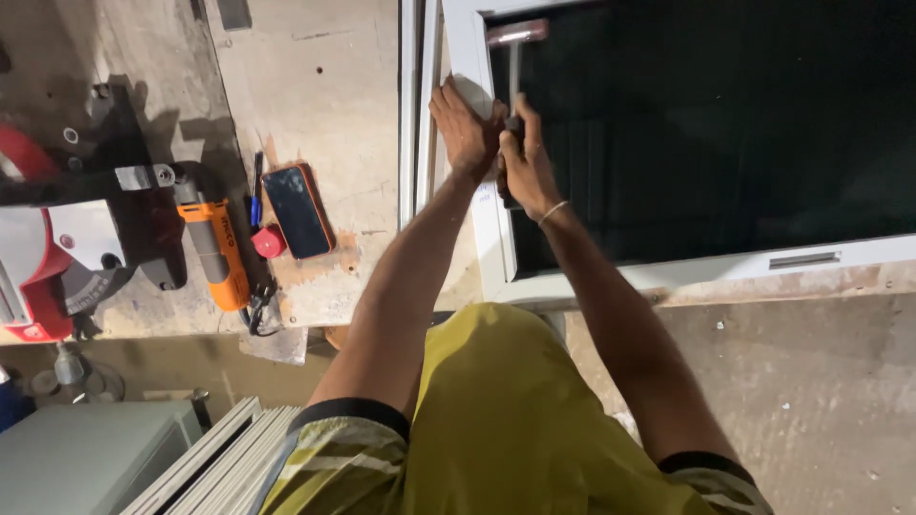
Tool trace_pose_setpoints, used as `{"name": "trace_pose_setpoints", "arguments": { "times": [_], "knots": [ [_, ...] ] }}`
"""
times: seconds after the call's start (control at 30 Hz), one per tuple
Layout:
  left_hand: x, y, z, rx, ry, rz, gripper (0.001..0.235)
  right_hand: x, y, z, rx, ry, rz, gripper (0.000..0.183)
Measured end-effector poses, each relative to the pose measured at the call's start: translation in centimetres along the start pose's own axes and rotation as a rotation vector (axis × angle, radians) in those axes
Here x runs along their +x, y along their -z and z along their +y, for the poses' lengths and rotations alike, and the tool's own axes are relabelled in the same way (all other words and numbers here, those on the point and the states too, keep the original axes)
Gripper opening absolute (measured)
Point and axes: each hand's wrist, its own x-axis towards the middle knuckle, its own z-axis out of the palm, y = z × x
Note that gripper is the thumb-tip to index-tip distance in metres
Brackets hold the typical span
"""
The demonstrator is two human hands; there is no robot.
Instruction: The recorder is shown assembling a window by inserting glass and frames and using a hammer.
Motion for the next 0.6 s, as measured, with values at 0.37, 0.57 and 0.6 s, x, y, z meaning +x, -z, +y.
{"name": "trace_pose_setpoints", "arguments": {
  "times": [0.37,0.57,0.6],
  "knots": [
    [0.1,0.4,0.2,-0.061,-0.011,0.012,0.092,1.0,2.5,-5.0,0.284,-0.514,-0.311,0.063],
    [-11.0,2.8,-1.1,-0.084,-0.121,0.025,0.098,-4.4,6.0,-3.6,0.597,-0.611,-0.098,0.066],
    [-10.8,3.0,-1.1,-0.084,-0.114,0.025,0.098,-4.9,4.9,-3.1,0.594,-0.616,-0.103,0.066]
  ]
}}
